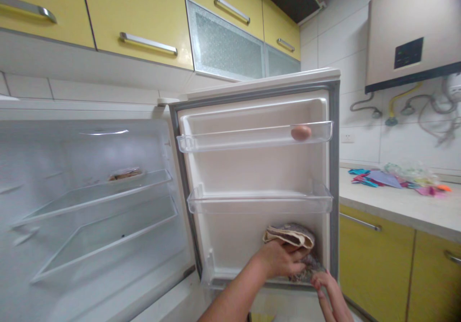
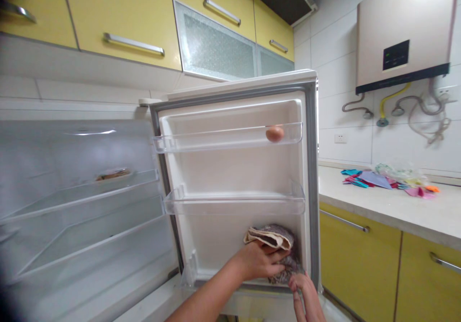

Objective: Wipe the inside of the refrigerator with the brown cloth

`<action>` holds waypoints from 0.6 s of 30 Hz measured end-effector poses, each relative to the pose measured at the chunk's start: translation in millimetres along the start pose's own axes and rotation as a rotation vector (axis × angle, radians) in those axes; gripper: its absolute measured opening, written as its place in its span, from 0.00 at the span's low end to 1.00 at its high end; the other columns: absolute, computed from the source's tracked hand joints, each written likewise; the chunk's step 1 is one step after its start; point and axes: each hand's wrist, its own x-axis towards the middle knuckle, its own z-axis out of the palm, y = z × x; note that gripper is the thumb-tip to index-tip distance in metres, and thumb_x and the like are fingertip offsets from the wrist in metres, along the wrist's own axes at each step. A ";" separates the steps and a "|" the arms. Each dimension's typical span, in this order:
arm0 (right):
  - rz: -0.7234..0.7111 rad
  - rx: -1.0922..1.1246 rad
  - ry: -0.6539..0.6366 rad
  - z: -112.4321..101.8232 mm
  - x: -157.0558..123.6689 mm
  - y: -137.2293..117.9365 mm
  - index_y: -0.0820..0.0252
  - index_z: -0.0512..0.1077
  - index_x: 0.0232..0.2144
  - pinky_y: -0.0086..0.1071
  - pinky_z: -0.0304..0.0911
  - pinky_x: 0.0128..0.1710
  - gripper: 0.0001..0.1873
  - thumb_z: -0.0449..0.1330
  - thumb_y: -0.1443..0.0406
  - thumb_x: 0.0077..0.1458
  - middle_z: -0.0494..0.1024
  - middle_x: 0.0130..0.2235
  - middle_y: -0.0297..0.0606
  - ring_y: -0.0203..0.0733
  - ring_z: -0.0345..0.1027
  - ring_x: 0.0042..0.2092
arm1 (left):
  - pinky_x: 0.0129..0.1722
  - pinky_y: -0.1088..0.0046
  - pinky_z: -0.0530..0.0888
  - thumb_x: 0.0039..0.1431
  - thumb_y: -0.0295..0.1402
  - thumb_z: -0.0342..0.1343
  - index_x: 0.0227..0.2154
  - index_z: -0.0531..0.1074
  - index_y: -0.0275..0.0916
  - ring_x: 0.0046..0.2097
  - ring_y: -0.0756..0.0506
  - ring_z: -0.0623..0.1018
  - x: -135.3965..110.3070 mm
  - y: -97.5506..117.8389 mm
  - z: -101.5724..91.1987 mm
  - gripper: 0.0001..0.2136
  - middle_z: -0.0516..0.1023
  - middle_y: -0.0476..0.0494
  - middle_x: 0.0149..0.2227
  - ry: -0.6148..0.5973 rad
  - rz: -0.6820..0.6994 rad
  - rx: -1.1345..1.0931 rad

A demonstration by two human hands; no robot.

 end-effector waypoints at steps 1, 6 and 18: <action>-0.008 -0.010 -0.009 -0.7 0.7 0.5 0.52 0.67 0.41 0.40 0.61 0.63 0.06 0.51 0.65 0.63 0.77 0.40 0.35 0.42 0.75 0.44 | 0.59 0.55 0.67 0.69 0.33 0.43 0.48 0.75 0.47 0.66 0.37 0.64 -5.2 -5.0 -3.4 0.15 0.62 0.46 0.68 0.009 -0.027 0.009; -0.073 -0.019 -0.020 -1.7 2.0 5.4 0.52 0.67 0.42 0.39 0.56 0.66 0.07 0.52 0.65 0.63 0.77 0.40 0.33 0.40 0.75 0.45 | 0.56 0.49 0.69 0.66 0.31 0.48 0.61 0.65 0.54 0.66 0.33 0.64 -46.6 -27.9 -28.7 0.21 0.57 0.43 0.70 0.012 -0.315 0.042; -0.011 -0.007 -0.001 3.3 -5.8 17.3 0.52 0.71 0.44 0.49 0.57 0.66 0.10 0.53 0.61 0.63 0.79 0.43 0.36 0.45 0.75 0.48 | 0.62 0.53 0.68 0.59 0.37 0.53 0.57 0.69 0.44 0.60 0.37 0.73 -187.8 28.3 -94.7 0.22 0.74 0.39 0.58 0.921 -1.696 -0.419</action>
